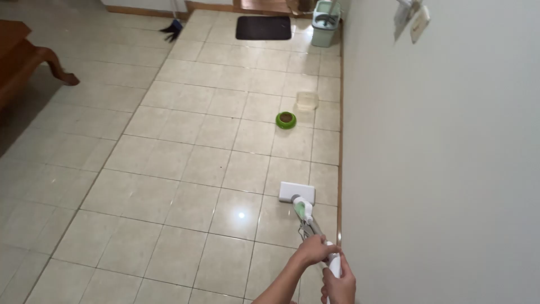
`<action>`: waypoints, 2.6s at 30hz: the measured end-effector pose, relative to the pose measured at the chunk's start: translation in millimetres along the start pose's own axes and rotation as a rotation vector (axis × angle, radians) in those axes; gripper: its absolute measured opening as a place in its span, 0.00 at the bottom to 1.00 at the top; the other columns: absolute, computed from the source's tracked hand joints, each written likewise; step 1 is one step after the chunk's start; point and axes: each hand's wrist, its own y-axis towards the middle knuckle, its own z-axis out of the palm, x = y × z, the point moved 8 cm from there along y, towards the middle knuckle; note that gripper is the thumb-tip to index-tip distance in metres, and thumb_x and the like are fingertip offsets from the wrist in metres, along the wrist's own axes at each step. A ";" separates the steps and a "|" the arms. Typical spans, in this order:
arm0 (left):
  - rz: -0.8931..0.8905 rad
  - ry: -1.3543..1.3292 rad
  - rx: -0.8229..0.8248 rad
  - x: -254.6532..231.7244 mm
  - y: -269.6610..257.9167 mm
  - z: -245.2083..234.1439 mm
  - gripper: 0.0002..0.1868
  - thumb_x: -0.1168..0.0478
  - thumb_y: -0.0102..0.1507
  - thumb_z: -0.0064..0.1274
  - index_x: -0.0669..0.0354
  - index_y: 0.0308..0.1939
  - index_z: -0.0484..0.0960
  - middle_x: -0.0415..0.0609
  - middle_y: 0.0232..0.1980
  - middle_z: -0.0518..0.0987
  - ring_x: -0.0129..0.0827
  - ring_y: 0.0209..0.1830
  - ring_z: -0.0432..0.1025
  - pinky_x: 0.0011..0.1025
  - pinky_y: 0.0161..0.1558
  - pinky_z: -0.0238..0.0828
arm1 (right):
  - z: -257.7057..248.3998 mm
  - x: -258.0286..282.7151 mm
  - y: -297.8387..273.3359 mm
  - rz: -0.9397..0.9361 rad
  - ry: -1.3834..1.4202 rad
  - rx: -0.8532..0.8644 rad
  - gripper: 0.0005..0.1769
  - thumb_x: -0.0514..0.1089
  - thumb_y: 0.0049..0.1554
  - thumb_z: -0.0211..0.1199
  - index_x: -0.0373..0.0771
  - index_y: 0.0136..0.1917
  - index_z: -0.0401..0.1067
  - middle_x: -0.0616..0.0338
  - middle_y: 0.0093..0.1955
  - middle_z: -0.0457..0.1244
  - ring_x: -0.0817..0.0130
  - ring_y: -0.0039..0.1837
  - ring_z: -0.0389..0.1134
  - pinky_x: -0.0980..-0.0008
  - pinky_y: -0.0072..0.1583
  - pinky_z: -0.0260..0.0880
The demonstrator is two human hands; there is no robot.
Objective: Mopping the tiled floor using a spray mop.
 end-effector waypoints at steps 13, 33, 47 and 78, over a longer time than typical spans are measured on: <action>0.090 -0.170 -0.012 -53.0 -15.5 29.9 0.34 0.50 0.65 0.49 0.61 0.73 0.71 0.55 0.50 0.85 0.32 0.46 0.79 0.28 0.52 0.72 | -28.1 53.9 58.4 -0.092 -0.055 -0.059 0.36 0.38 0.60 0.55 0.53 0.80 0.58 0.49 0.29 0.60 0.66 0.23 0.55 0.61 0.25 0.54; -0.018 -0.128 -0.131 4.7 -40.1 45.5 0.35 0.49 0.65 0.47 0.58 0.74 0.65 0.59 0.69 0.74 0.44 0.70 0.70 0.34 0.67 0.64 | -74.3 47.3 108.7 -0.229 -0.462 -0.005 0.35 0.40 0.60 0.52 0.69 0.77 0.56 0.50 0.35 0.64 0.61 0.26 0.63 0.58 0.29 0.67; 0.138 0.031 -0.099 89.1 -159.4 108.2 0.35 0.50 0.64 0.49 0.58 0.74 0.66 0.61 0.68 0.74 0.46 0.69 0.70 0.35 0.67 0.64 | -126.6 -151.0 -13.9 -0.338 -0.483 -0.102 0.44 0.40 0.53 0.58 0.70 0.77 0.51 0.54 0.38 0.67 0.60 0.28 0.68 0.60 0.32 0.70; 0.053 -0.020 -0.070 180.9 -231.1 114.7 0.35 0.50 0.65 0.49 0.58 0.74 0.65 0.60 0.71 0.70 0.45 0.72 0.67 0.34 0.70 0.62 | -111.7 -140.2 -159.8 -0.071 -0.510 -0.092 0.42 0.45 0.57 0.56 0.63 0.82 0.50 0.42 0.52 0.71 0.44 0.44 0.74 0.49 0.47 0.76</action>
